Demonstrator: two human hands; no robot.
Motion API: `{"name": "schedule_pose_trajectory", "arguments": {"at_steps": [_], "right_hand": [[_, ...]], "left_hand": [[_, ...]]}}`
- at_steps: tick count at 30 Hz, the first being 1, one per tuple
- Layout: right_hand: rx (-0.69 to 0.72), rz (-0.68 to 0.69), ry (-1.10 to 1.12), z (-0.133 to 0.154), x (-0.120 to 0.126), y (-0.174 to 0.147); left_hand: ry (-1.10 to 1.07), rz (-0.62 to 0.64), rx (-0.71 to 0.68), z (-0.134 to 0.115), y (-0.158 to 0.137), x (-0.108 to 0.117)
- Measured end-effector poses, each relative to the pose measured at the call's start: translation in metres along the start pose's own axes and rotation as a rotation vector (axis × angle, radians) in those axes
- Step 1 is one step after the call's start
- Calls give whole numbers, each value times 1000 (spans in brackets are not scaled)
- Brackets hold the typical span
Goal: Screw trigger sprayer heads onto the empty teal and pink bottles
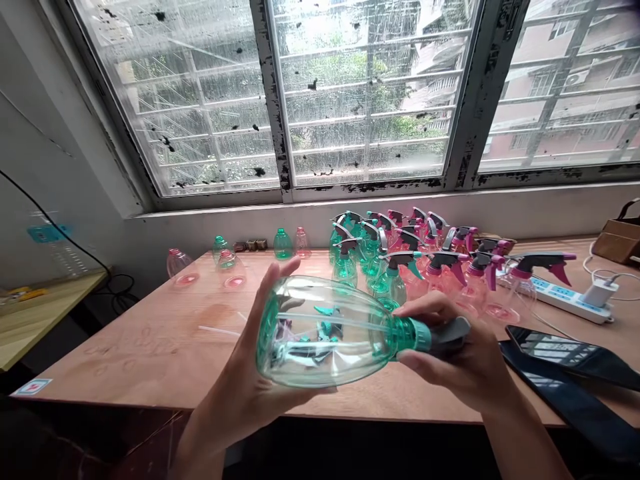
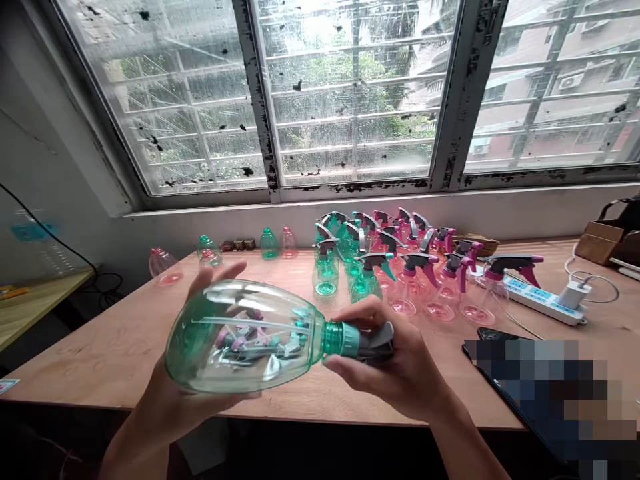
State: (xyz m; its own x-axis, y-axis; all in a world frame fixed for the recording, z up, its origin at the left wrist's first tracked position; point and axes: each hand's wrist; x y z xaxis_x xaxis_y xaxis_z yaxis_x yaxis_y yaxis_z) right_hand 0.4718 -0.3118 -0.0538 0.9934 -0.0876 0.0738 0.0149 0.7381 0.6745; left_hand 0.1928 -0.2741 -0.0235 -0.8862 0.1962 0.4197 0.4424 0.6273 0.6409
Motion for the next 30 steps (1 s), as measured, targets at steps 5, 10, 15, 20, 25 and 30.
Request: {"name": "schedule_pose_trajectory", "arguments": {"at_steps": [5,10,15,20,25,30], "right_hand": [[-23,-12,15,3,-1,1],[-33,-20,-9,1,-1,0],[-98,-1,46,0,2,4],[-68,2,30,2,-2,3],[-94,4,32,0,-2,3],[-143,3,86,0,0,4]], "left_hand": [[13,-17,-28,6,0,-2],[-27,11,88,4,4,-2],[43,49,-48,13,4,1],[70,8,-30,10,6,0],[76,14,49,5,6,5],[103,42,-88,10,2,6]]}}
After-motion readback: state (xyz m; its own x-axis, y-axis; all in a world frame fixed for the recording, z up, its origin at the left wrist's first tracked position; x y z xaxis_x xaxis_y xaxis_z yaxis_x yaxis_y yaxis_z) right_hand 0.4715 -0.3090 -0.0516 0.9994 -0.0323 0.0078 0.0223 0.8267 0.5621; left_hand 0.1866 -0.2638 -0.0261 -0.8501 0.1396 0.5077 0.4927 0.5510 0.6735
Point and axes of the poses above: each hand's wrist, its own y-axis towards the middle knuckle, its own x-axis out of the back of the hand, z = x × y
